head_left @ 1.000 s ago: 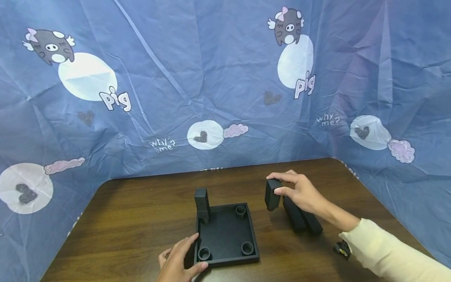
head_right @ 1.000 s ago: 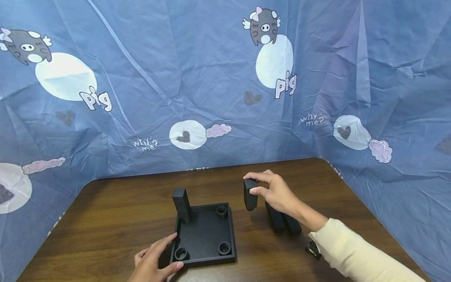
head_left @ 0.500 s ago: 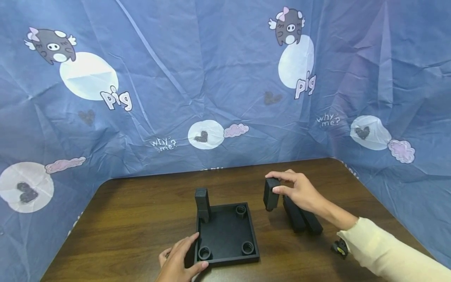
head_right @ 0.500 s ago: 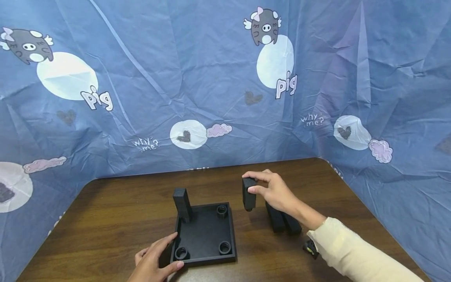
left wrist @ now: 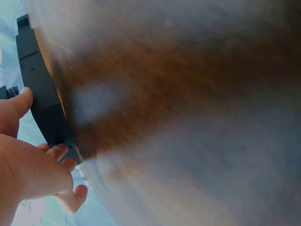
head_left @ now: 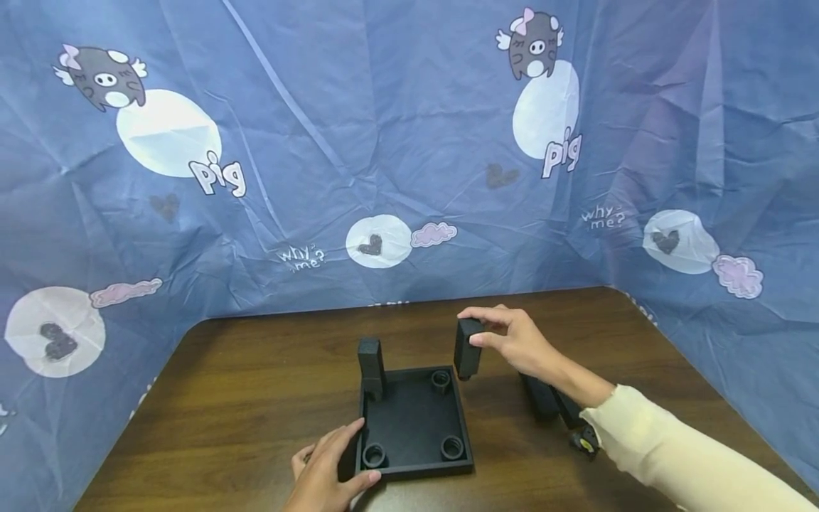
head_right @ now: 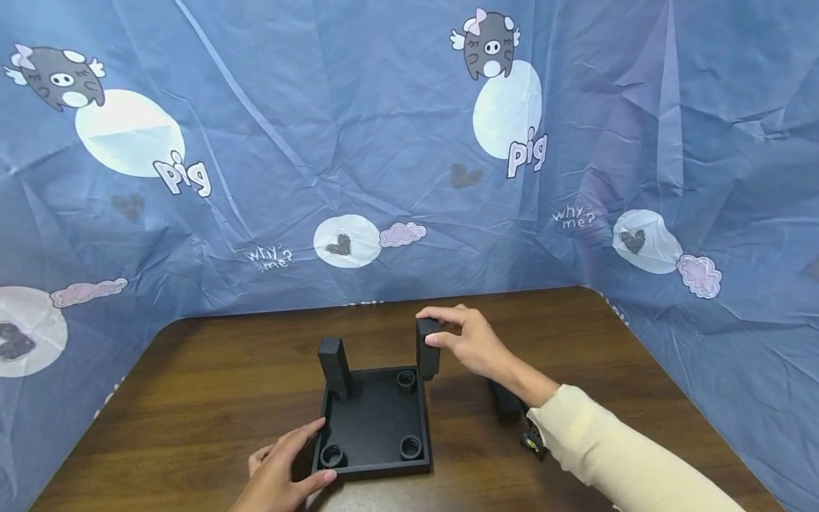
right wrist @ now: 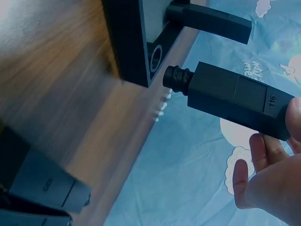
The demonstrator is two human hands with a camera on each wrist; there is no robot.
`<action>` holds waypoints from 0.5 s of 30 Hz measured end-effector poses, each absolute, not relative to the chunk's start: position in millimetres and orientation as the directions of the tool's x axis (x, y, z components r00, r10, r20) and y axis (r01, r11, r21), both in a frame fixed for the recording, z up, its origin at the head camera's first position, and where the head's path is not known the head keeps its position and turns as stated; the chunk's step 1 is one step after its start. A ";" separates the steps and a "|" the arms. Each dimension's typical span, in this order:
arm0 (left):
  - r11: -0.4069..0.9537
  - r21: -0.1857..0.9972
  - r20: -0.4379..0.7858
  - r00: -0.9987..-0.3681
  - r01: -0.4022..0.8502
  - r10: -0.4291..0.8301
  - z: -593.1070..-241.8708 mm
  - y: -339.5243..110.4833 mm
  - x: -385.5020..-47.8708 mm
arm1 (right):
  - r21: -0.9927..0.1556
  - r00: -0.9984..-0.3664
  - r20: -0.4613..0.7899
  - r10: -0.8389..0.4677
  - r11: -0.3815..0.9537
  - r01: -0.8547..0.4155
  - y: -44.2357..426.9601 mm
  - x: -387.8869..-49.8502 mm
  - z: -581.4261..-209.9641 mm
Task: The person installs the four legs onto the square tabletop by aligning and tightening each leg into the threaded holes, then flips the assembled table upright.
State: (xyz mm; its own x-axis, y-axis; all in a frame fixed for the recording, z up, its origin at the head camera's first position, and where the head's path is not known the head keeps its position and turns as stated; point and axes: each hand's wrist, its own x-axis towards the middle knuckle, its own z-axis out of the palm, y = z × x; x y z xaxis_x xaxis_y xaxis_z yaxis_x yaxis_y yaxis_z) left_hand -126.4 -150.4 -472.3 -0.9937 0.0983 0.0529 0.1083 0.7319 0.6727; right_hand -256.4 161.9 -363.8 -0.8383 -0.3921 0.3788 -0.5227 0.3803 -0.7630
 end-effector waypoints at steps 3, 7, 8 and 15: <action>0.730 0.675 0.051 -0.994 0.106 0.097 -472.0 -150.7 -126.1 | -0.773 -0.838 0.380 -0.391 0.363 -0.520 153.3 -259.1 -366.0; 0.729 0.675 0.056 -0.994 0.110 0.098 -472.0 -151.1 -126.1 | -0.787 -0.845 0.365 -0.390 0.355 -0.504 143.2 -261.4 -369.8; 0.730 0.674 0.058 -0.993 0.113 0.099 -471.9 -151.3 -126.2 | -0.789 -0.846 0.361 -0.392 0.355 -0.501 141.0 -261.9 -370.9; 0.730 0.674 0.060 -0.994 0.110 0.095 -472.3 -150.8 -125.3 | -0.798 -0.856 0.340 -0.389 0.362 -0.481 130.4 -267.1 -381.7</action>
State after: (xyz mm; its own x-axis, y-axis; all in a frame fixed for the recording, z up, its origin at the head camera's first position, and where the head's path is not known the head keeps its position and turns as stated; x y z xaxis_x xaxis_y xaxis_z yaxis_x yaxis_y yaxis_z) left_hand -125.3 -150.8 -472.3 -0.9937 0.0951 0.0598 0.1105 0.7301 0.6743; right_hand -267.1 130.4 -381.7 -0.8564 -0.3888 0.3397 -0.4811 0.3623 -0.7983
